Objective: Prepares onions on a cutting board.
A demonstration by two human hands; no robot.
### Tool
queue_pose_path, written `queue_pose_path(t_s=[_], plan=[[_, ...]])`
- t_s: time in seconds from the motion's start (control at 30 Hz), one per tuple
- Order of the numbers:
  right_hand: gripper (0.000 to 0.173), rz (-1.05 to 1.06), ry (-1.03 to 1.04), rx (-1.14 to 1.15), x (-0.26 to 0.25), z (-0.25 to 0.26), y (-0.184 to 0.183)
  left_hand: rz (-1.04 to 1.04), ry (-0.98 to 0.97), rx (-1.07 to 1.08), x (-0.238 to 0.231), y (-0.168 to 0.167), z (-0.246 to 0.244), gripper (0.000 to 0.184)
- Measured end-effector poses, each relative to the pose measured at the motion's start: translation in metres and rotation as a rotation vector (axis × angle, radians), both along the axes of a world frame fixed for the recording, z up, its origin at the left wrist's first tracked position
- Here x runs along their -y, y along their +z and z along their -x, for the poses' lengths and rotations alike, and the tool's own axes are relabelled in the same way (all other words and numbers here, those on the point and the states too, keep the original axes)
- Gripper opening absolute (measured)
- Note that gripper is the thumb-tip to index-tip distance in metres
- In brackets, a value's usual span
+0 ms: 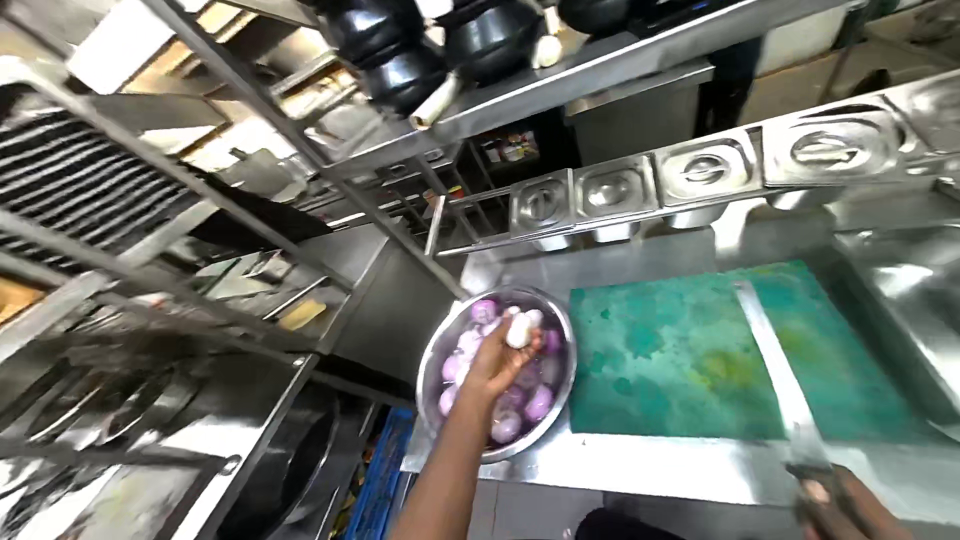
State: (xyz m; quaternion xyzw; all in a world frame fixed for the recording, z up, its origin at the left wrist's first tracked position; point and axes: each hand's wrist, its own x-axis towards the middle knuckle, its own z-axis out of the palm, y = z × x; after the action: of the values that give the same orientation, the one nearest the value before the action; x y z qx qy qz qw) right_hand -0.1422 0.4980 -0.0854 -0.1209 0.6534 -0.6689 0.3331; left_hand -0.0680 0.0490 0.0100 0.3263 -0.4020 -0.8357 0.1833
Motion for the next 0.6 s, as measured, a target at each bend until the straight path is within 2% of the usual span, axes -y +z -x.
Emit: queue_pose_path(t_s=[0.07,0.1,0.2,0.27,0.33,0.37,0.43,0.5,0.6], plan=[[0.031,-0.019,-0.038,-0.034,0.007,-0.009,0.011,0.038,-0.067,-0.084,0.001,0.003,-0.002,0.04],[0.035,-0.034,-0.033,-0.051,0.008,-0.012,0.012,0.108,-0.109,-0.028,0.003,0.003,-0.001,0.044],[0.04,-0.194,0.012,-0.046,0.005,-0.019,-0.001,0.648,-0.246,0.36,-0.007,0.009,0.002,0.046],[0.038,-0.24,0.001,-0.016,0.002,-0.021,-0.007,0.996,-0.301,0.414,-0.017,0.015,0.004,0.04],[0.035,-0.264,-0.026,0.024,-0.001,-0.022,-0.011,1.188,-0.3,0.372,-0.038,0.022,0.008,0.036],[0.036,-0.287,-0.047,0.047,-0.001,-0.023,-0.014,1.207,-0.298,0.342,-0.052,0.022,0.013,0.033],[0.042,-0.308,-0.109,0.058,0.002,-0.023,-0.02,1.144,-0.303,0.244,-0.085,0.008,0.029,0.05],[0.048,-0.328,-0.123,0.01,0.003,-0.024,-0.022,1.047,-0.363,0.113,-0.12,-0.024,0.048,0.063],[0.044,-0.559,-0.021,-0.231,0.002,-0.025,-0.024,0.994,-0.482,-0.035,-0.162,-0.079,0.065,0.069]])
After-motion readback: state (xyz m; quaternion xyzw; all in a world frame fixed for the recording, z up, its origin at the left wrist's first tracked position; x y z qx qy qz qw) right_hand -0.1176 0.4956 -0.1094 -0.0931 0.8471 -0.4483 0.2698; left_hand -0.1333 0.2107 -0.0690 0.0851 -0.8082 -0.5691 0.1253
